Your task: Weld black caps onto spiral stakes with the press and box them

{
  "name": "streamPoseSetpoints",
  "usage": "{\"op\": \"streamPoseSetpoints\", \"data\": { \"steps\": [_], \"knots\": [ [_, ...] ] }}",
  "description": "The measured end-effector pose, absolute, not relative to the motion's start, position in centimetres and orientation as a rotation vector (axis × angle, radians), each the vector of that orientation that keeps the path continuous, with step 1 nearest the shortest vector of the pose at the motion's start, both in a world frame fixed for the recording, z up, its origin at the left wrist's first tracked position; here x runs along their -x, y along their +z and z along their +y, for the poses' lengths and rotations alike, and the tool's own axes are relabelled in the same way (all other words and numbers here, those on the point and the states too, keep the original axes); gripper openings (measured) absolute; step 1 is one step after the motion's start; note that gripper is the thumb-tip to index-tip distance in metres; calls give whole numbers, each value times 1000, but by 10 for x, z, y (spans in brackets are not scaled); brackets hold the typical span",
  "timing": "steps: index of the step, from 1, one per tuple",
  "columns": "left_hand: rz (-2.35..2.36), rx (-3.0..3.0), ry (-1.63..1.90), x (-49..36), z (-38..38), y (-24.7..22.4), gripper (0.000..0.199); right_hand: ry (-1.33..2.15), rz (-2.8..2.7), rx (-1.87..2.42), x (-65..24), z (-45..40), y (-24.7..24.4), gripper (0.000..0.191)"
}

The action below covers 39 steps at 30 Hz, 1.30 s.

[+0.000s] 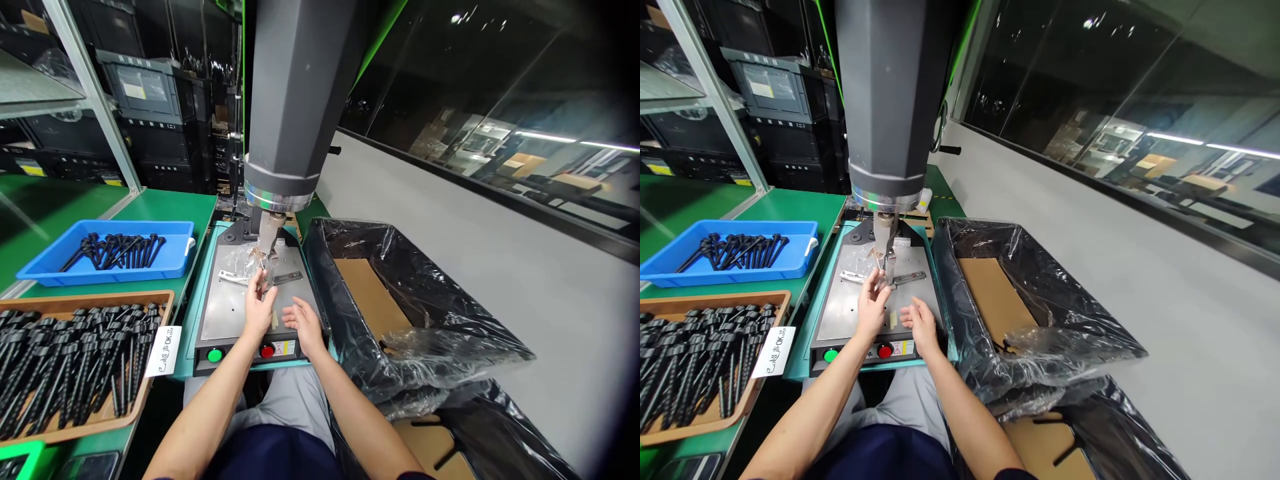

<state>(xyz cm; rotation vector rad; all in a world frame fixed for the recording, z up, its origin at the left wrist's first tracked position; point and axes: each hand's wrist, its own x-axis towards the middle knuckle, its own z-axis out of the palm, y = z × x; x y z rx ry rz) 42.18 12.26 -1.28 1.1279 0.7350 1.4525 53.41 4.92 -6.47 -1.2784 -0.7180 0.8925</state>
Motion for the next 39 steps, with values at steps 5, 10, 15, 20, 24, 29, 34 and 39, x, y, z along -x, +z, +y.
{"op": "streamPoseSetpoints", "data": {
  "steps": [5, 10, 15, 20, 24, 29, 34, 39],
  "knots": [
    [753, -918, 1509, -420, 128, 3, 50, 940, -694, 1245, -518, 105, -51, 48],
    [803, -805, 1547, -423, 139, 17, 50, 662, -843, 1286, -510, 149, -30, 47],
    [797, -929, 1573, -419, 147, 25, 51, 373, -1013, 1430, -511, 175, 1, 47],
    [816, -935, 1580, -415, 153, 34, 50, 434, -1148, 1453, -518, 190, 21, 35],
    [822, -931, 1562, -415, 155, 39, 52, 470, -1209, 1390, -524, 193, 33, 28],
    [803, -910, 1546, -414, 152, 35, 55, 462, -1128, 1375, -525, 174, 38, 27],
    [830, -1000, 1477, -413, 140, 19, 57, 672, -918, 1194, -526, 120, 12, 34],
    [857, -1062, 1369, -403, 123, 5, 58, 756, -884, 1099, -531, 71, 2, 36]
  ]
}}
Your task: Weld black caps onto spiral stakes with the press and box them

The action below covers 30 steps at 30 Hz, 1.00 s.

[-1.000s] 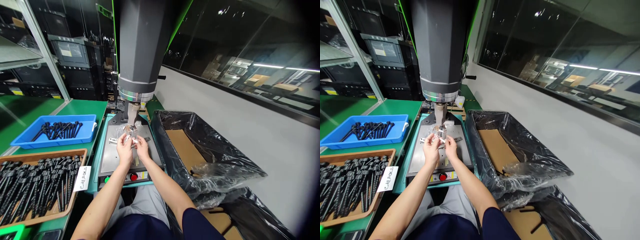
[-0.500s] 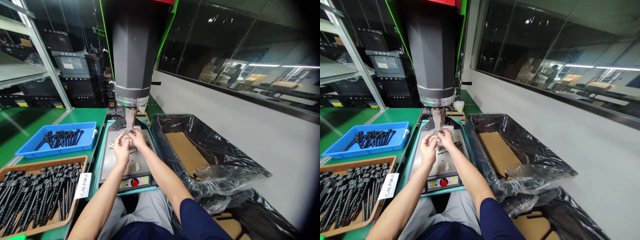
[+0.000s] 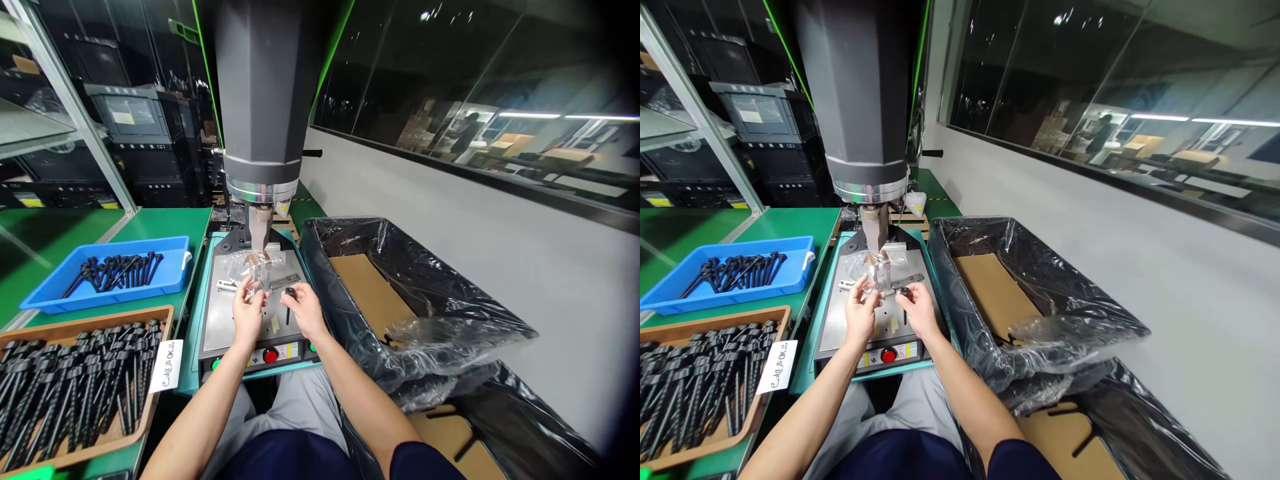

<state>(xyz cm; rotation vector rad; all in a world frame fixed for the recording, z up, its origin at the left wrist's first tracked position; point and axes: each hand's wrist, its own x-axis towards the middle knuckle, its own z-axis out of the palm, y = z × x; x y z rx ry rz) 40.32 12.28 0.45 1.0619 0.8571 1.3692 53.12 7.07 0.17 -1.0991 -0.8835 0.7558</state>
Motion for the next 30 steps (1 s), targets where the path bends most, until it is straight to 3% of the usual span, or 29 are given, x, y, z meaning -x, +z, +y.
{"op": "streamPoseSetpoints", "data": {
  "steps": [3, 9, 12, 16, 20, 24, 30],
  "knots": [
    [917, -1106, 1275, -392, 103, -9, 61, 698, -962, 1121, -532, 54, 7, 38],
    [957, -1394, 1264, -378, 64, -26, 38, 560, -1116, 1154, -517, 40, 13, 32],
    [863, -1541, 1252, -377, 59, -16, 39, 665, -1043, 1097, -503, 37, 16, 33],
    [839, -1675, 1213, -372, 59, -3, 24, 863, -865, 1000, -487, 36, 17, 35],
    [918, -1733, 1152, -350, 56, 2, 19, 849, -908, 1047, -483, 31, 13, 41],
    [1121, -1766, 1105, -298, 52, 12, 18, 817, -1045, 1040, -490, 27, 8, 53],
    [1847, -1688, 1095, -162, 53, 49, 29, 930, -1117, 1008, -500, 16, -2, 41]
  ]
}}
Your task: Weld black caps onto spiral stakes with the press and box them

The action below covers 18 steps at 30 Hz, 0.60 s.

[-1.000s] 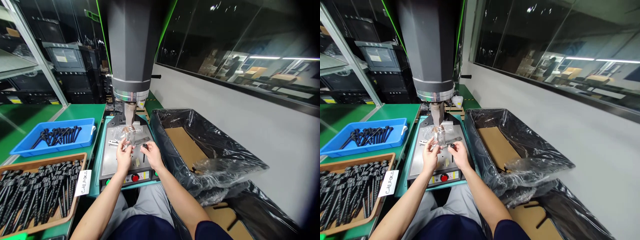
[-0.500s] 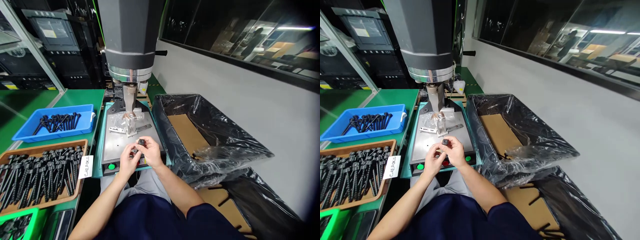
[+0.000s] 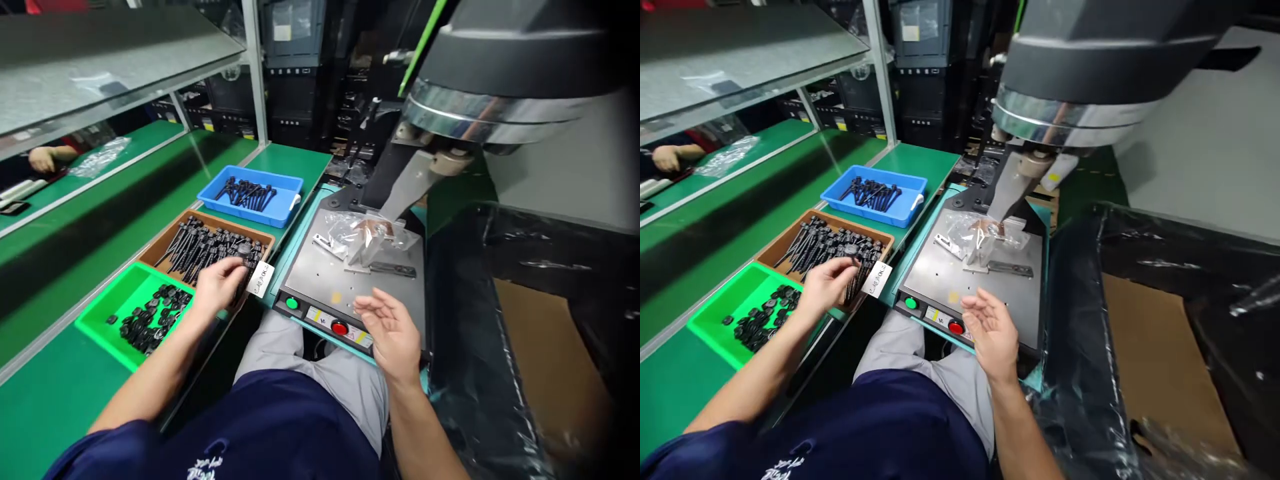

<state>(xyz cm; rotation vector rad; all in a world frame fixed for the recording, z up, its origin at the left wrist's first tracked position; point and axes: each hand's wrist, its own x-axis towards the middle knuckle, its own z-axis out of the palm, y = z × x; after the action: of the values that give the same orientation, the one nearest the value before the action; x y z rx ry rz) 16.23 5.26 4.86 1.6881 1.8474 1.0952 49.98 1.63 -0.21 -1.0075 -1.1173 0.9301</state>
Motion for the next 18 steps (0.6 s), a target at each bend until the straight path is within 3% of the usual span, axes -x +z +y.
{"op": "streamPoseSetpoints", "data": {
  "steps": [6, 11, 18],
  "knots": [
    [2691, -1491, 530, -18, 89, 64, 34, 995, -1115, 995, -504, 11, -7, 36],
    [2751, -1354, 229, 28, 123, 50, 36, 1033, -1142, 1043, -505, 5, 1, 35],
    [2706, -1400, 193, 30, 150, 41, 36, 987, -1243, 1257, -522, -23, 14, 33]
  ]
}}
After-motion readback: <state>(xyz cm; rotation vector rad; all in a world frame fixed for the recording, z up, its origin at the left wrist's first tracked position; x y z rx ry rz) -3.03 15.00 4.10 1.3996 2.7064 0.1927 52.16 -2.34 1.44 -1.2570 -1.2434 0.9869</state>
